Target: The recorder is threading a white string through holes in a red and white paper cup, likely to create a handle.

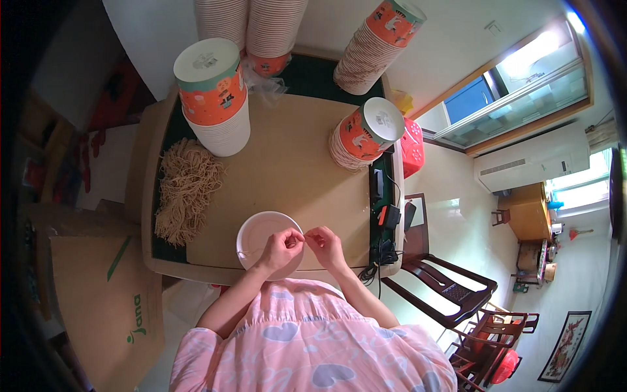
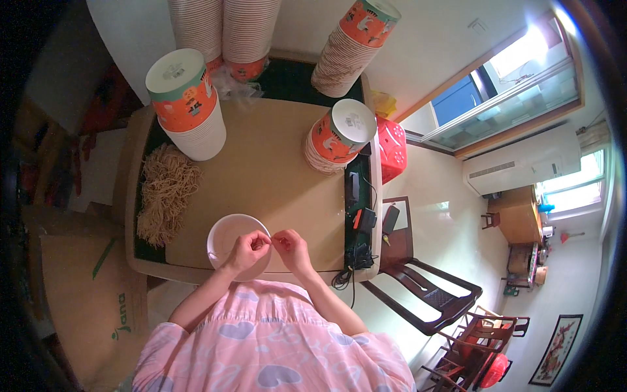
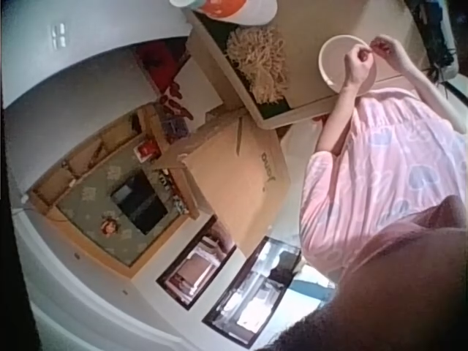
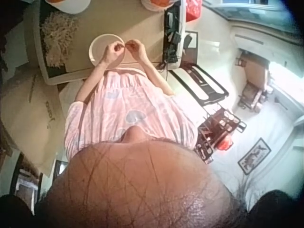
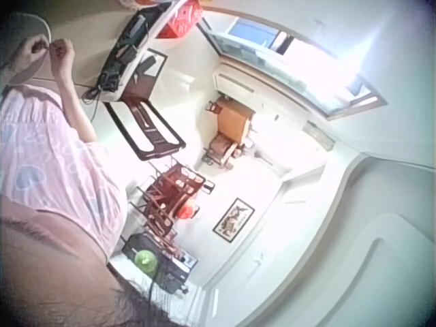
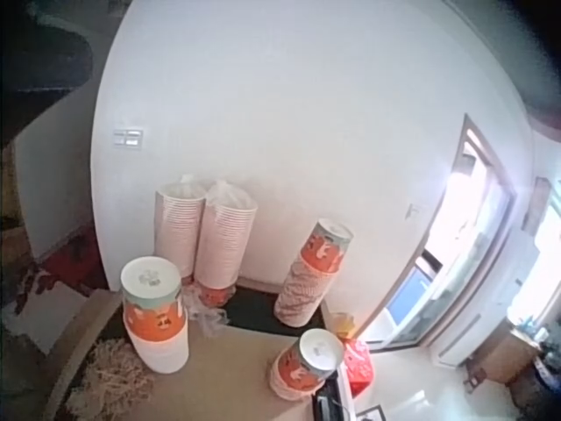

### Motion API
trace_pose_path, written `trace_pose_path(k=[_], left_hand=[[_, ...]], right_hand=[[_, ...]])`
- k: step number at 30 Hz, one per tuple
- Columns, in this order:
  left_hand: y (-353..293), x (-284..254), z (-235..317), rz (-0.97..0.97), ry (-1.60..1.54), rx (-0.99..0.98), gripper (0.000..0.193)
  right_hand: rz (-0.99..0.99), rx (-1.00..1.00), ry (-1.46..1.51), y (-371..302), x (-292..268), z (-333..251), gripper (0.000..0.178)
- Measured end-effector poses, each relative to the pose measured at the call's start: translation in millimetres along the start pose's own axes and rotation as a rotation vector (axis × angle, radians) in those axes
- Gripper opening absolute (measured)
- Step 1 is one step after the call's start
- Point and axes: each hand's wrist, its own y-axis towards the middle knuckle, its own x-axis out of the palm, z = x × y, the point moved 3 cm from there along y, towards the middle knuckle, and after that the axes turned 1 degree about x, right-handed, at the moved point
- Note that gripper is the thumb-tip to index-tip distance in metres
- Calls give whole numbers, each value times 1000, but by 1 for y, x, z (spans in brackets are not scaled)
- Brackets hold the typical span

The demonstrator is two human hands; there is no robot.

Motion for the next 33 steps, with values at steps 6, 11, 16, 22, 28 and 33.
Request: trace_pose_path(k=[6,11,16,22,28,33], left_hand=[[3,0,-6,23,-29,17,3],[4,-1,-8,9,-24,-2,2],[2,-1,-6,20,-30,-26,3],[0,-2,-13,30,-63,-48,3],[-2,-5,-26,44,-45,-96,5],[-2,-4,-28,61,-18,-73,5]], right_hand=[[-129,68,115,0,0,14,11],[-148,110,269,-3,1,18,13],[-111,112,188,-6,2,14,13],[-85,170,280,-4,6,17,10],[-89,171,290,-4,7,13,10],[-93,164,269,-3,6,12,10]])
